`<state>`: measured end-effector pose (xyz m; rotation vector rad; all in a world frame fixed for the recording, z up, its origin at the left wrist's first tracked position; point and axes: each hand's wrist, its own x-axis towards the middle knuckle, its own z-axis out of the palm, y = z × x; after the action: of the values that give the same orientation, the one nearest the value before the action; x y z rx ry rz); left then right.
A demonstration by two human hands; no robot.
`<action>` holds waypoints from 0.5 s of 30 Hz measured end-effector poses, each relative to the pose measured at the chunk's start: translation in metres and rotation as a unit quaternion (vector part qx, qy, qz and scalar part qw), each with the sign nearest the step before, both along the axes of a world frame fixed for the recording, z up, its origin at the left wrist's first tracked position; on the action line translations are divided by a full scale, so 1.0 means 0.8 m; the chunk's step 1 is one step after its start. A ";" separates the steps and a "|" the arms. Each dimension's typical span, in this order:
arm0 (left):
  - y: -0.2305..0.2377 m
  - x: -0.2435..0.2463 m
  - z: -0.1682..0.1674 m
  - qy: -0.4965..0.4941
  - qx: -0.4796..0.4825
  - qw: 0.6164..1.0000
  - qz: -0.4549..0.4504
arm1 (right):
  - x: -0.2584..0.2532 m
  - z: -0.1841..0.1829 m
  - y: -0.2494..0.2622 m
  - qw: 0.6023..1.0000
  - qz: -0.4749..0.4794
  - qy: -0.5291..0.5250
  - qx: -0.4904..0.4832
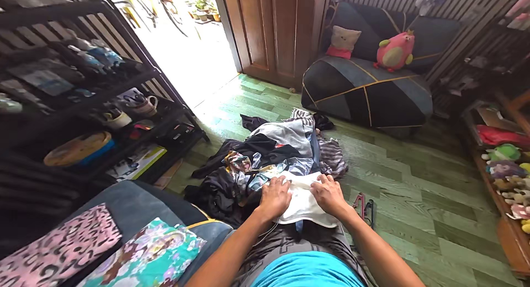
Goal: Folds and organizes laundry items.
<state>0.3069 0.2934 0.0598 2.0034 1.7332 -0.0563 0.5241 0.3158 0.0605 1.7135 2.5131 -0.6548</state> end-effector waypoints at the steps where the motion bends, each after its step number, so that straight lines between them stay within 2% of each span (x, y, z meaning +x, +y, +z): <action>1: 0.005 0.000 0.001 -0.011 -0.041 0.999 0.014 | -0.003 -0.006 0.004 0.999 -0.010 0.014 -0.036; 3: 0.010 -0.003 -0.002 -0.035 -0.078 0.996 0.038 | -0.006 -0.011 0.007 0.997 -0.016 0.030 -0.072; 5: 0.013 -0.008 -0.006 -0.049 -0.063 0.996 0.048 | -0.004 -0.002 0.008 0.999 -0.008 0.001 -0.054; 8: -0.005 -0.015 -0.029 -0.077 0.045 0.995 0.040 | 0.003 0.013 0.000 0.998 -0.018 -0.062 -0.024; 12: -0.027 -0.012 -0.051 -0.078 0.233 0.967 0.067 | -0.005 0.016 -0.022 0.992 -0.067 -0.109 -0.011; 15: -0.041 -0.020 -0.057 -0.112 0.282 0.949 0.089 | -0.004 0.013 -0.040 0.988 -0.105 -0.106 -0.030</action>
<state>0.2905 0.2604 0.0144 2.1027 1.9120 0.7782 0.5205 0.2839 0.0713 1.9294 2.1719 -0.5187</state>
